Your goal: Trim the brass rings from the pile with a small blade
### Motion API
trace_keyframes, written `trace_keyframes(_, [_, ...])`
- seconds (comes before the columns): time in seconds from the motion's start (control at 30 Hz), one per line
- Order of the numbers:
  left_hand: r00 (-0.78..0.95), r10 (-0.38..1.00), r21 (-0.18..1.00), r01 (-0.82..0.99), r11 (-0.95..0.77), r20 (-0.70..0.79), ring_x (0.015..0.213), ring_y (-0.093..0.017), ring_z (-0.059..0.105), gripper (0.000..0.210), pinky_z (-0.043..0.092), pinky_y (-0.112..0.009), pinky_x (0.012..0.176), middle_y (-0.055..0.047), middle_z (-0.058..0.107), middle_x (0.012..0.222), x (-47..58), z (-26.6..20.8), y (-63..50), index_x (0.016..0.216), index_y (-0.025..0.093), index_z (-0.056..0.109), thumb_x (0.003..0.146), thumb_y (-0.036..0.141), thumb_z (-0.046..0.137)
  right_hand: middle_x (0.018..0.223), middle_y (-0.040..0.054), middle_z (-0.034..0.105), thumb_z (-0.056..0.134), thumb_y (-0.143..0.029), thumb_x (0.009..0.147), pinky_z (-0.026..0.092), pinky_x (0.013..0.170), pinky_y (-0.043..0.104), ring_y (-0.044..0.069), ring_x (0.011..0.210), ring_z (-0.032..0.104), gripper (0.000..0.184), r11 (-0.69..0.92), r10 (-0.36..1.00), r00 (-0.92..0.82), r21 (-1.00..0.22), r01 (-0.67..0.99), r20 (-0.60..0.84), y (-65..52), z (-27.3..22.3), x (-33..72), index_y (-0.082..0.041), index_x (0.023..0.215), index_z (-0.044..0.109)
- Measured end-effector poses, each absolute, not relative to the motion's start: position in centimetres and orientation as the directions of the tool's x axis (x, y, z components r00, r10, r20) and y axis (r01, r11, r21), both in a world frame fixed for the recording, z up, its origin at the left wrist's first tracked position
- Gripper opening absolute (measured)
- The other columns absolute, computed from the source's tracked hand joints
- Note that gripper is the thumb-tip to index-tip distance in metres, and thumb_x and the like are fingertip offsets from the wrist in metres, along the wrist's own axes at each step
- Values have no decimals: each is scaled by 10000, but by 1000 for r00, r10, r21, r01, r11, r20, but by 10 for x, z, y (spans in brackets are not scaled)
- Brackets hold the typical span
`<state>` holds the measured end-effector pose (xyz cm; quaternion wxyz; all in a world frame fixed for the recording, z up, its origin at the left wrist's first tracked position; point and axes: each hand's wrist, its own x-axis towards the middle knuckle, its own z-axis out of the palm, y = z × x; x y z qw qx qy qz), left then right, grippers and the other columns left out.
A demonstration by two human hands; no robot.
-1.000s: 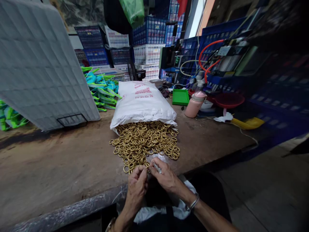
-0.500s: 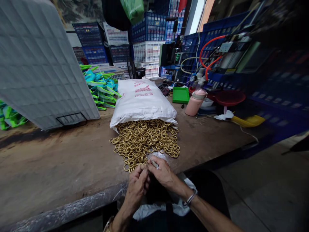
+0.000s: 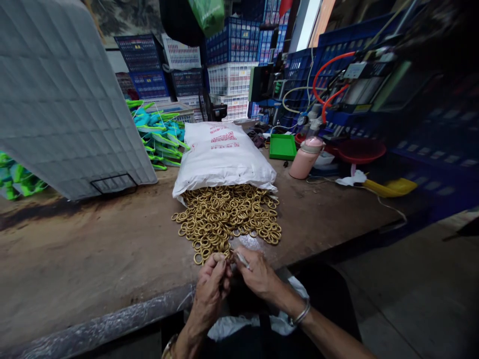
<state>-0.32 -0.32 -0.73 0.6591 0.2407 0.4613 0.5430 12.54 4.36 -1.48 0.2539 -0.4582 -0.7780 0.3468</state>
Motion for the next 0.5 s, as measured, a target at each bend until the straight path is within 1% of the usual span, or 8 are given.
trace_keyframes(0.03, [-14, 939, 815, -503, 289, -342, 386, -19, 333, 318, 198, -129, 365, 70, 475, 555, -3, -8, -3, 739, 184, 467, 688, 461, 616, 624, -21, 476, 382, -111, 732, 294, 560, 224, 107, 581, 412, 110, 386, 872, -481, -728, 566, 89, 42, -16, 126, -189, 707, 454])
trace_keyframes(0.1, [-10, 946, 812, -517, 271, -323, 397, -21, 340, 307, 224, -131, 382, 74, 467, 545, -3, -10, -2, 749, 184, 478, 683, 442, 631, 673, -9, 503, 382, -57, 648, 300, 591, 233, 122, 623, 438, 203, 453, 848, -521, -645, 615, 97, 38, -17, 128, -190, 775, 468])
trace_keyframes(0.17, [-20, 950, 817, -517, 256, -310, 405, -23, 345, 316, 247, -133, 396, 77, 458, 534, -2, -9, -2, 741, 182, 489, 658, 437, 655, 694, 0, 509, 372, -48, 610, 301, 602, 239, 134, 647, 450, 259, 473, 842, -533, -592, 652, 85, 37, -17, 128, -190, 804, 467])
trace_keyframes(0.23, [-47, 947, 827, -502, 252, -317, 411, -25, 348, 345, 263, -134, 403, 74, 462, 532, -2, -6, -2, 721, 176, 495, 621, 451, 678, 691, 1, 509, 359, -52, 613, 298, 596, 241, 139, 649, 453, 268, 463, 847, -527, -570, 678, 62, 37, -16, 127, -191, 816, 463])
trace_keyframes(0.33, [-86, 937, 841, -474, 259, -337, 424, -30, 359, 371, 278, -134, 410, 65, 482, 545, -2, -5, -1, 712, 173, 501, 593, 467, 692, 711, 8, 523, 351, -55, 621, 295, 597, 244, 144, 662, 464, 274, 457, 856, -513, -558, 693, 64, 37, -13, 126, -189, 833, 460])
trace_keyframes(0.43, [-104, 940, 859, -448, 246, -324, 425, -33, 357, 358, 275, -138, 408, 62, 483, 550, -3, -10, 0, 716, 175, 497, 620, 474, 670, 743, 17, 540, 352, -48, 611, 294, 602, 249, 145, 667, 475, 302, 465, 856, -513, -537, 704, 68, 36, -8, 125, -182, 859, 461])
trace_keyframes(0.5, [-110, 945, 876, -419, 237, -308, 414, -33, 347, 354, 259, -141, 398, 62, 479, 547, -4, -13, -1, 713, 176, 489, 642, 485, 647, 736, 18, 546, 362, -55, 613, 291, 594, 252, 146, 652, 477, 306, 458, 857, -514, -516, 723, 41, 35, -7, 125, -179, 874, 464])
